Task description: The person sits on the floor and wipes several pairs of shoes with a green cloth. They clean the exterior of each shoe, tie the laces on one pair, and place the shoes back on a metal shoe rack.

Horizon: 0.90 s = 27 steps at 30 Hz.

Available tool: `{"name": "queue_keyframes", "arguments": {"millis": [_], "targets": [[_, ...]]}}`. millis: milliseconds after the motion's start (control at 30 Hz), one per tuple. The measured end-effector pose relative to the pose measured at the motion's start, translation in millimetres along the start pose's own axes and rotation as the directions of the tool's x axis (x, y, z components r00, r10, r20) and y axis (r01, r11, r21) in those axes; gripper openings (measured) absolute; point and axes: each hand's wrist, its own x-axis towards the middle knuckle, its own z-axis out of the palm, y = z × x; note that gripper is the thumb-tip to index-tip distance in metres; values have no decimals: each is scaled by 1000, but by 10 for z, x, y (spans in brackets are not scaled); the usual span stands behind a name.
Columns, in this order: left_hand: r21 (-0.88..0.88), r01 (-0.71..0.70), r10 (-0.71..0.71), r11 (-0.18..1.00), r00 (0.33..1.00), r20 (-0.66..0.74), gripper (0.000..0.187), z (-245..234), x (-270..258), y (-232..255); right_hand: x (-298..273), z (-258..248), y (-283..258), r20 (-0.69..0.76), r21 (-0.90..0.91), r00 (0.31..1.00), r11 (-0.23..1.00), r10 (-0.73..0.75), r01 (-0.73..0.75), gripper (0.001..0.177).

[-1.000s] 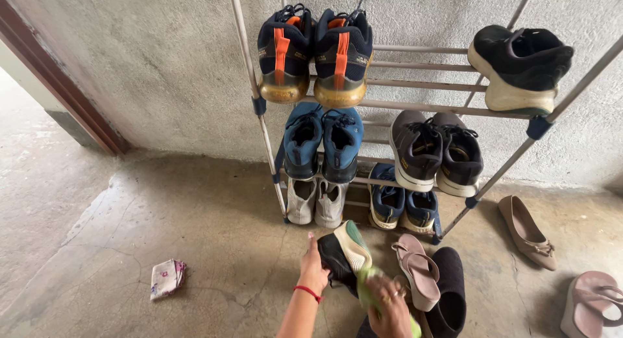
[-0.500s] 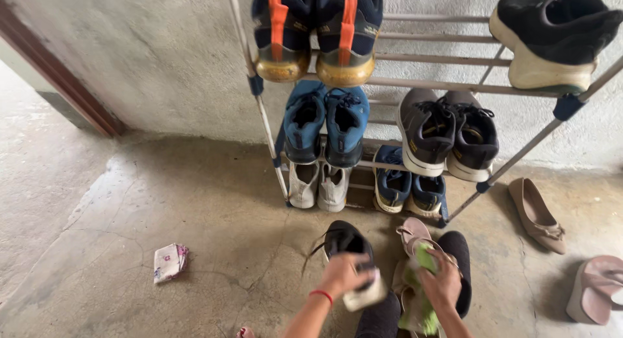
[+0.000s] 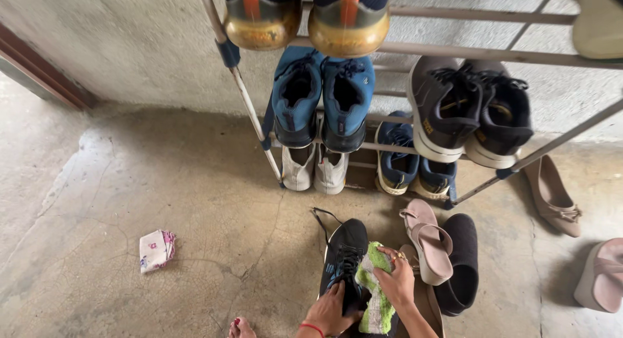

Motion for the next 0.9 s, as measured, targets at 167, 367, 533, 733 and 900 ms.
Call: {"name": "queue_keyframes", "arguments": {"millis": [167, 367, 533, 733, 900], "targets": [[-693, 392, -505, 605, 862, 47, 77, 218, 474, 118, 171, 198, 71, 51, -63, 998, 997, -35, 38, 53], [-875, -81, -729, -477, 593, 342, 59, 597, 853, -21, 297, 406, 196, 37, -84, 999, 996, -13, 16, 53], [-792, -190, -721, -580, 573, 390, 65, 819, 935, -223, 402, 437, 267, -2, -39, 999, 998, -40, 40, 54], [-800, 35, -590, -599, 656, 470, 52, 805, 1131, -434, 260, 403, 264, 89, 10, 889, 893, -449, 450, 57], [-910, 7, -646, -415, 702, 300, 45, 739, 1002, -188, 481, 324, 418, 165, -425, 850, 741, -501, 519, 52]]}}
